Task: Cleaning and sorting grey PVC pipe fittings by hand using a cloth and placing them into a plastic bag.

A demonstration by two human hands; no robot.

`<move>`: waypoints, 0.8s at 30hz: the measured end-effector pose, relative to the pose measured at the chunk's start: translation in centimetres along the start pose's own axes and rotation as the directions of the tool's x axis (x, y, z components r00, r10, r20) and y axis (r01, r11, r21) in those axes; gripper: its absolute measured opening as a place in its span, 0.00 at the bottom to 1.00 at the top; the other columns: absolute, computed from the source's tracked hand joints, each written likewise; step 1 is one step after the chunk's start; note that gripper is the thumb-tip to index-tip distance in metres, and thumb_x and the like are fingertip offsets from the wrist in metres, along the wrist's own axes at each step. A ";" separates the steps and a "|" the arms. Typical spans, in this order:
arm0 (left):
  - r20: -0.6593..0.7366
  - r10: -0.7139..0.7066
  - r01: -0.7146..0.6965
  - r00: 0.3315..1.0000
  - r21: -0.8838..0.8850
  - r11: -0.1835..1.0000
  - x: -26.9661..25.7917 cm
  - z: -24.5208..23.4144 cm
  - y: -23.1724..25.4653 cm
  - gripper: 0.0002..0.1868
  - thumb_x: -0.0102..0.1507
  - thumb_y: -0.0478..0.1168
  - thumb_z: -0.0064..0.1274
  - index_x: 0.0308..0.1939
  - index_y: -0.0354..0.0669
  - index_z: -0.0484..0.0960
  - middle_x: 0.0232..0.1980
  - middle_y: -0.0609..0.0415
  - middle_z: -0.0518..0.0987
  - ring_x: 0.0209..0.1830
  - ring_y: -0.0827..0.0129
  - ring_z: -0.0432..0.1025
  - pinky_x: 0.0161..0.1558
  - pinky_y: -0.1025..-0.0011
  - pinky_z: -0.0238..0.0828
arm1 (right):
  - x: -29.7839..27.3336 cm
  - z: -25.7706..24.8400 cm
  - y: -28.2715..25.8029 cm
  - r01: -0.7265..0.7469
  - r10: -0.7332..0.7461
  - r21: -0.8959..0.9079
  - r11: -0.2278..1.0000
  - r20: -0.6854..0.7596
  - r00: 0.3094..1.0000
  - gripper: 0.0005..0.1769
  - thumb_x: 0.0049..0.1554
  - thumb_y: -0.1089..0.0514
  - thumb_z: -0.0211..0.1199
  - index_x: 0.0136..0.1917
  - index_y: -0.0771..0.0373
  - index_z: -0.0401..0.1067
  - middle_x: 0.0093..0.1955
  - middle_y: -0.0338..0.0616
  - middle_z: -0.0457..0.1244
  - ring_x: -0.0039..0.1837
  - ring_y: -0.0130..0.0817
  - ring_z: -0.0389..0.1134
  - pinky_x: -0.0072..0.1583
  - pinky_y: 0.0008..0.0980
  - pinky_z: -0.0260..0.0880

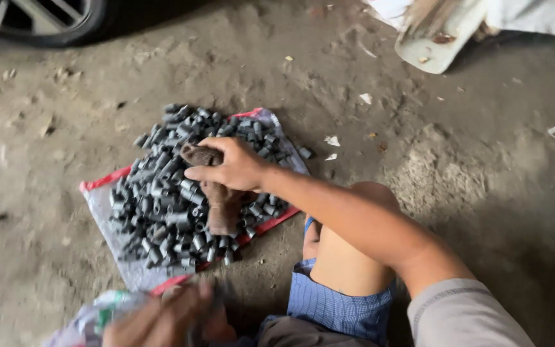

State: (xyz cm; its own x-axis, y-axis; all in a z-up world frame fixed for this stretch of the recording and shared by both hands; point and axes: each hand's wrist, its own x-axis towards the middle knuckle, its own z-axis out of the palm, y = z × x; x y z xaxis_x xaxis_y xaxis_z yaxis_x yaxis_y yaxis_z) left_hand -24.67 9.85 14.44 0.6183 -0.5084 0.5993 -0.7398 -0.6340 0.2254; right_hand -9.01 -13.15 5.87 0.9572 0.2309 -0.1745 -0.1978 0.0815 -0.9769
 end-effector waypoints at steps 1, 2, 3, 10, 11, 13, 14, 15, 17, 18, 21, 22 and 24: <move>0.001 -0.044 0.044 0.999 0.023 0.999 1.1 0.7 -1.7 0.07 0.59 0.42 0.62 0.41 0.52 0.88 0.40 0.65 0.85 0.23 0.81 0.74 0.25 0.76 0.69 | 0.0 -0.3 1.2 -0.019 0.019 -0.002 1.000 0.046 0.999 0.24 0.48 0.53 0.73 0.54 0.66 0.72 0.41 0.50 0.69 0.39 0.38 0.73 0.45 0.39 0.81; 0.133 -0.031 0.041 0.991 -0.074 0.996 2.0 1.3 -3.7 0.15 0.60 0.45 0.62 0.50 0.49 0.83 0.47 0.61 0.84 0.33 0.74 0.78 0.30 0.71 0.73 | 0.2 -0.4 2.3 0.034 -0.044 0.097 0.995 0.104 0.994 0.25 0.52 0.55 0.71 0.59 0.68 0.71 0.47 0.52 0.71 0.45 0.36 0.74 0.50 0.34 0.80; 0.254 -0.016 0.058 0.967 -0.162 0.985 2.8 1.5 -5.9 0.23 0.62 0.48 0.63 0.58 0.46 0.78 0.53 0.57 0.84 0.43 0.66 0.82 0.35 0.66 0.76 | 0.9 -0.4 3.2 0.081 -0.116 0.203 0.976 0.169 0.979 0.26 0.56 0.56 0.69 0.65 0.69 0.70 0.53 0.54 0.72 0.50 0.34 0.76 0.55 0.30 0.79; 0.198 -0.205 0.244 0.959 -0.201 0.949 5.9 8.7 -10.4 0.20 0.60 0.52 0.62 0.53 0.53 0.76 0.35 0.48 0.81 0.33 0.43 0.79 0.34 0.47 0.75 | -2.5 0.6 -3.6 0.167 -0.150 -0.175 0.970 0.109 0.983 0.14 0.58 0.52 0.71 0.54 0.59 0.79 0.43 0.42 0.68 0.47 0.28 0.67 0.51 0.30 0.72; 0.195 -0.179 0.221 0.964 -0.219 0.950 5.9 8.9 -10.1 0.20 0.61 0.52 0.61 0.52 0.51 0.75 0.34 0.47 0.80 0.32 0.42 0.78 0.33 0.47 0.75 | -2.3 0.3 -3.0 0.132 -0.115 -0.231 0.964 0.087 0.990 0.12 0.57 0.54 0.72 0.54 0.58 0.79 0.42 0.41 0.69 0.46 0.26 0.67 0.49 0.28 0.72; 0.192 -0.175 0.218 0.966 -0.234 0.947 5.5 9.6 -10.2 0.20 0.61 0.51 0.61 0.51 0.48 0.75 0.32 0.47 0.80 0.30 0.42 0.78 0.33 0.47 0.75 | -2.0 -0.3 -2.4 0.087 -0.067 -0.289 0.953 0.080 0.995 0.11 0.56 0.57 0.73 0.53 0.57 0.80 0.41 0.41 0.70 0.46 0.25 0.67 0.47 0.27 0.72; 0.182 -0.216 0.260 0.959 -0.277 0.925 5.2 10.1 -10.5 0.24 0.60 0.56 0.62 0.51 0.47 0.75 0.31 0.46 0.80 0.30 0.42 0.78 0.32 0.47 0.75 | -2.0 -0.6 -2.5 0.141 -0.138 -0.286 0.948 0.029 0.990 0.10 0.56 0.57 0.73 0.52 0.59 0.79 0.42 0.42 0.70 0.46 0.25 0.67 0.51 0.29 0.73; 0.163 -0.245 0.286 0.956 -0.315 0.905 5.4 10.6 -11.2 0.27 0.60 0.60 0.63 0.50 0.45 0.75 0.31 0.45 0.80 0.31 0.41 0.79 0.32 0.47 0.75 | -1.5 -1.1 -2.9 0.209 -0.225 -0.286 0.935 -0.026 0.974 0.09 0.56 0.58 0.73 0.50 0.61 0.79 0.43 0.44 0.71 0.47 0.25 0.68 0.54 0.31 0.74; 0.167 -0.256 0.296 0.952 -0.286 0.912 5.3 10.3 -11.8 0.30 0.58 0.60 0.65 0.48 0.41 0.75 0.29 0.43 0.80 0.29 0.40 0.78 0.31 0.46 0.75 | -0.8 -2.7 -1.7 0.226 -0.249 -0.255 0.940 -0.062 0.966 0.09 0.58 0.57 0.73 0.50 0.61 0.78 0.44 0.43 0.70 0.48 0.25 0.68 0.56 0.32 0.73; 0.180 -0.257 0.299 0.949 -0.264 0.917 5.3 10.3 -12.1 0.32 0.56 0.61 0.66 0.47 0.37 0.76 0.27 0.41 0.80 0.28 0.38 0.78 0.31 0.45 0.75 | -0.4 -3.6 -1.0 0.240 -0.270 -0.222 0.945 -0.113 0.956 0.10 0.59 0.56 0.72 0.51 0.61 0.77 0.45 0.42 0.69 0.50 0.25 0.67 0.58 0.33 0.73; 0.174 -0.254 0.294 0.951 -0.270 0.917 5.7 10.8 -12.2 0.34 0.56 0.64 0.66 0.47 0.40 0.75 0.25 0.42 0.79 0.26 0.39 0.77 0.30 0.46 0.74 | -1.5 -2.1 -2.6 0.273 -0.303 -0.317 0.908 -0.049 0.952 0.12 0.56 0.57 0.76 0.51 0.61 0.78 0.45 0.39 0.69 0.50 0.25 0.67 0.57 0.33 0.72; 0.176 -0.260 0.300 0.949 -0.269 0.915 5.8 10.8 -12.2 0.34 0.56 0.64 0.66 0.47 0.40 0.75 0.25 0.42 0.79 0.26 0.39 0.77 0.30 0.46 0.74 | -1.2 -1.9 -2.5 0.269 -0.298 -0.316 0.910 -0.045 0.954 0.12 0.56 0.57 0.76 0.51 0.61 0.78 0.45 0.39 0.69 0.50 0.25 0.67 0.57 0.33 0.72; 0.311 -0.271 0.349 0.911 -0.233 0.907 5.8 10.9 -12.0 0.39 0.51 0.65 0.68 0.55 0.47 0.72 0.27 0.42 0.81 0.29 0.37 0.78 0.33 0.41 0.75 | -1.2 -1.5 -2.0 0.319 -0.364 -0.483 0.815 0.001 0.931 0.14 0.54 0.55 0.79 0.50 0.59 0.80 0.43 0.41 0.72 0.49 0.24 0.70 0.54 0.33 0.73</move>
State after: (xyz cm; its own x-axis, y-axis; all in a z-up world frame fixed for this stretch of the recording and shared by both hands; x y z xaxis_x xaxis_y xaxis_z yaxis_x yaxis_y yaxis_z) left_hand -9.31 8.14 6.86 0.8463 -0.4723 0.2465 -0.5171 -0.6170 0.5932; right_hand -9.41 -14.99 7.83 0.9633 0.1860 0.1934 0.2465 -0.3285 -0.9118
